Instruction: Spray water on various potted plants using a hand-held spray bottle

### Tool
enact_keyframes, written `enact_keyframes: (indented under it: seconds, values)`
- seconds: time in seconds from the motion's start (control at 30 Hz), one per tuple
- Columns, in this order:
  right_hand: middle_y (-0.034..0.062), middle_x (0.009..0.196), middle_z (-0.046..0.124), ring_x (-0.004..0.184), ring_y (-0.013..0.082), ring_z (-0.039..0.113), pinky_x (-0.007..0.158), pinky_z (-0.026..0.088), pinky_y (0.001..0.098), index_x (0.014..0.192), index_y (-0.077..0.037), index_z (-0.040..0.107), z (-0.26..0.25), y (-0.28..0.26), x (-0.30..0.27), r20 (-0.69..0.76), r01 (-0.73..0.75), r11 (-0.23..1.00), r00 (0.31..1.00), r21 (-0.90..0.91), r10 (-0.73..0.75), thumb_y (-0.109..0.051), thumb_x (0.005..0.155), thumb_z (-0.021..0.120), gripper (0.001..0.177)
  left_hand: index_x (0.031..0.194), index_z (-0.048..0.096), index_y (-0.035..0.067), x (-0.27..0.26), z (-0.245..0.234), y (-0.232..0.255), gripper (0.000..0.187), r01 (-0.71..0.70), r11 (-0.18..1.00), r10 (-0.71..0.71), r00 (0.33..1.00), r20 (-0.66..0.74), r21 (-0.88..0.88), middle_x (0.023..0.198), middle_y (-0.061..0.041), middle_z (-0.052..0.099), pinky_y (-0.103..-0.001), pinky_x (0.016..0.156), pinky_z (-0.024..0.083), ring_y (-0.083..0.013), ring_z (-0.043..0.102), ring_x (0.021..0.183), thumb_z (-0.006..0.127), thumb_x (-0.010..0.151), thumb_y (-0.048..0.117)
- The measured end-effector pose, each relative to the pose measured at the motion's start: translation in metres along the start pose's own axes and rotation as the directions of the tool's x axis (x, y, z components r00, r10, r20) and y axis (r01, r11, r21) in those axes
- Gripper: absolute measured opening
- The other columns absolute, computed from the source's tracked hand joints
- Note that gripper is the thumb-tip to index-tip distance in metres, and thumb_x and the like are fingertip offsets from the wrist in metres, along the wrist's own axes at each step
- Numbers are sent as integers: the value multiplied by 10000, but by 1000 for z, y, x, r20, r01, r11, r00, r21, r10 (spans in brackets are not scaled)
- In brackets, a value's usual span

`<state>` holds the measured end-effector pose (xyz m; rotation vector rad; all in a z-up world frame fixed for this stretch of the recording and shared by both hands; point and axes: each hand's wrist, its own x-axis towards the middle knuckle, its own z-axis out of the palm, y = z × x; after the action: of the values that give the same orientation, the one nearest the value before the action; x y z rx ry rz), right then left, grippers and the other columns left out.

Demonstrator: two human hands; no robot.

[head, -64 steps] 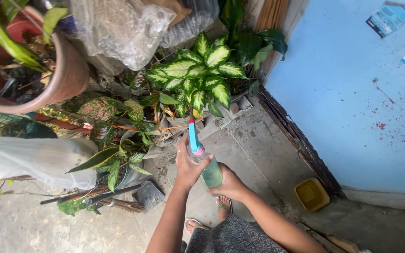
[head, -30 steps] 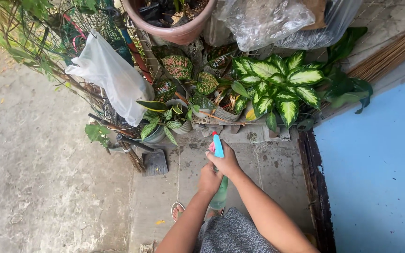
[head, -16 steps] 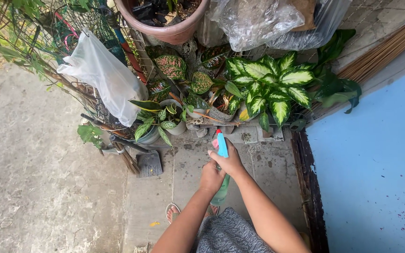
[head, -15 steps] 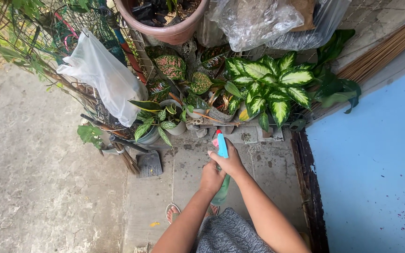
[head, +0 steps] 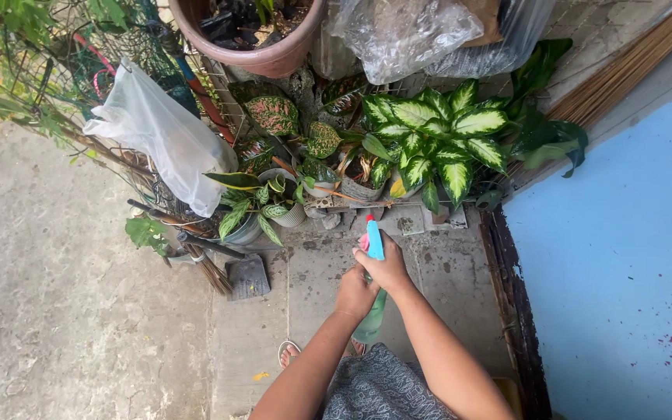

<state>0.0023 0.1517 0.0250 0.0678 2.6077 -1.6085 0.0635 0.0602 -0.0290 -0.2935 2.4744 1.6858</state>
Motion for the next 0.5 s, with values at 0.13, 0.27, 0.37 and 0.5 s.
enact_keyframes:
  seconds: [0.13,0.27,0.37,0.5]
  values:
    - [147,884,734,952,378,719,834,553,471,965,-133,716,-3,-2,0,-18,28,1000,999,-8,-28,-249,664,860,353,953,657,24,4,5,-7,315,-11,1000,11,1000,13,3,885,-233,725,-585,767,532,-467,698,970,739,840,306]
    - [101,805,742,887,325,736,802,565,432,886,-128,722,1,6,-1,-7,6,1000,1000,3,-6,-213,659,826,264,960,672,16,0,7,-15,294,-48,998,49,999,17,-28,878,-227,731,-574,754,534,-458,702,956,747,845,276]
    - [121,814,737,895,348,733,804,562,454,885,-127,717,3,6,-1,8,20,1000,1000,-2,-20,-205,651,817,267,964,673,7,1,9,-26,281,-42,997,43,999,21,-60,884,-227,739,-569,745,523,-449,705,965,751,841,248]
    - [107,779,736,860,344,736,785,562,455,849,-120,710,10,18,-3,3,-20,999,1000,-25,20,-212,652,823,244,977,674,17,-4,4,-28,305,-11,998,13,999,48,-57,907,-215,749,-567,758,520,-432,708,986,760,843,277]
